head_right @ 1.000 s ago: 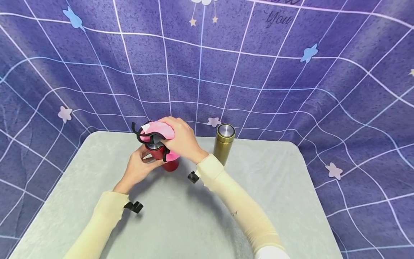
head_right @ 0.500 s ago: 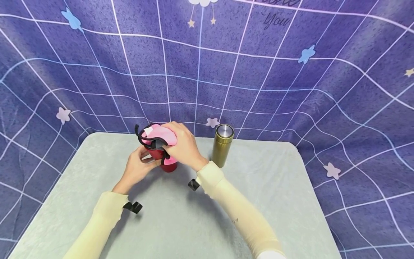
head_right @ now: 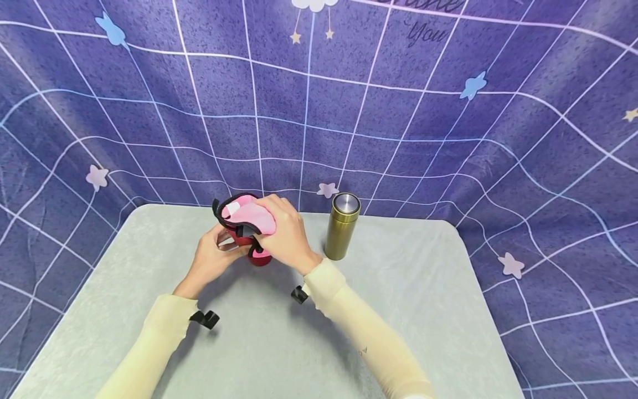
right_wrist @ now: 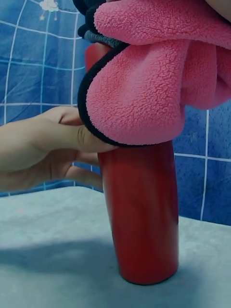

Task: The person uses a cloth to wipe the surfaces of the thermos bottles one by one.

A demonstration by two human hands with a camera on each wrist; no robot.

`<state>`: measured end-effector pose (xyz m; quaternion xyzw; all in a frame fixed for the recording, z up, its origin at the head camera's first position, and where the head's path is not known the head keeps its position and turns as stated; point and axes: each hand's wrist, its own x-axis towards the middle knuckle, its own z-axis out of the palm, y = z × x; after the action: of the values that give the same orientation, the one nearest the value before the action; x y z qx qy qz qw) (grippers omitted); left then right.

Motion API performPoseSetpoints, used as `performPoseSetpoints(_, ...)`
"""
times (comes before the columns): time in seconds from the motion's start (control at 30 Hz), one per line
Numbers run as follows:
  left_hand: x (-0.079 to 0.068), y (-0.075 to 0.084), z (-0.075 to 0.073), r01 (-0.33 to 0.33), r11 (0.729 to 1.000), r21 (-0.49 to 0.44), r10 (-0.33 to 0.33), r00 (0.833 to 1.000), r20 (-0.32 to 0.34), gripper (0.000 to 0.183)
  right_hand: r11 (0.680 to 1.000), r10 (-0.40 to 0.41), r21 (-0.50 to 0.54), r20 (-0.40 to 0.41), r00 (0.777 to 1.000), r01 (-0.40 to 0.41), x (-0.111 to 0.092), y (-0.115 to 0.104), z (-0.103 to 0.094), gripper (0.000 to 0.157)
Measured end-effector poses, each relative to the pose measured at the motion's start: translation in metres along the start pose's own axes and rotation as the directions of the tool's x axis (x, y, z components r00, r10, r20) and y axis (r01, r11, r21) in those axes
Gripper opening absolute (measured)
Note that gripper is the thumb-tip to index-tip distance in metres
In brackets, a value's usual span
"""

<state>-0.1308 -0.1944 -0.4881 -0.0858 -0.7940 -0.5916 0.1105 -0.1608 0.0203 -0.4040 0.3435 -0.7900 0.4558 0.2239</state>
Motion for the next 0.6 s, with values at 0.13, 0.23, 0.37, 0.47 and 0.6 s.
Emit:
performPoseSetpoints(0.13,-0.0007,0.0000,0.0000,-0.020,1.000,0.014,0.020,1.000,0.000,0.067,0.996,-0.065,-0.059,-0.011,0.998,0.064,-0.0035,-0.0012,0.0003,0.047)
performPoseSetpoints(0.23,-0.0006,0.0004,0.0005,-0.029,0.999,0.017,0.029,1.000,-0.005,0.066,0.987,-0.111,-0.113,0.001,0.994,0.111,-0.0048,-0.0026,0.0000,0.050)
performPoseSetpoints(0.37,-0.0003,0.0010,0.0003,-0.030,0.998,0.051,0.030,1.000,-0.006,0.068,0.971,-0.154,-0.179,0.028,0.988,0.157,-0.0073,-0.0047,0.0002,0.052)
performPoseSetpoints(0.47,0.0002,0.0000,-0.0002,-0.046,0.988,0.146,0.048,0.999,-0.011,0.066,0.954,-0.194,-0.226,0.039,0.980,0.198,-0.0090,-0.0066,0.0007,0.049)
performPoseSetpoints(0.6,0.0011,-0.0032,-0.0009,-0.117,0.949,0.294,0.131,0.991,-0.030,0.060,0.918,-0.259,-0.293,0.069,0.963,0.268,-0.0085,-0.0091,0.0014,0.050)
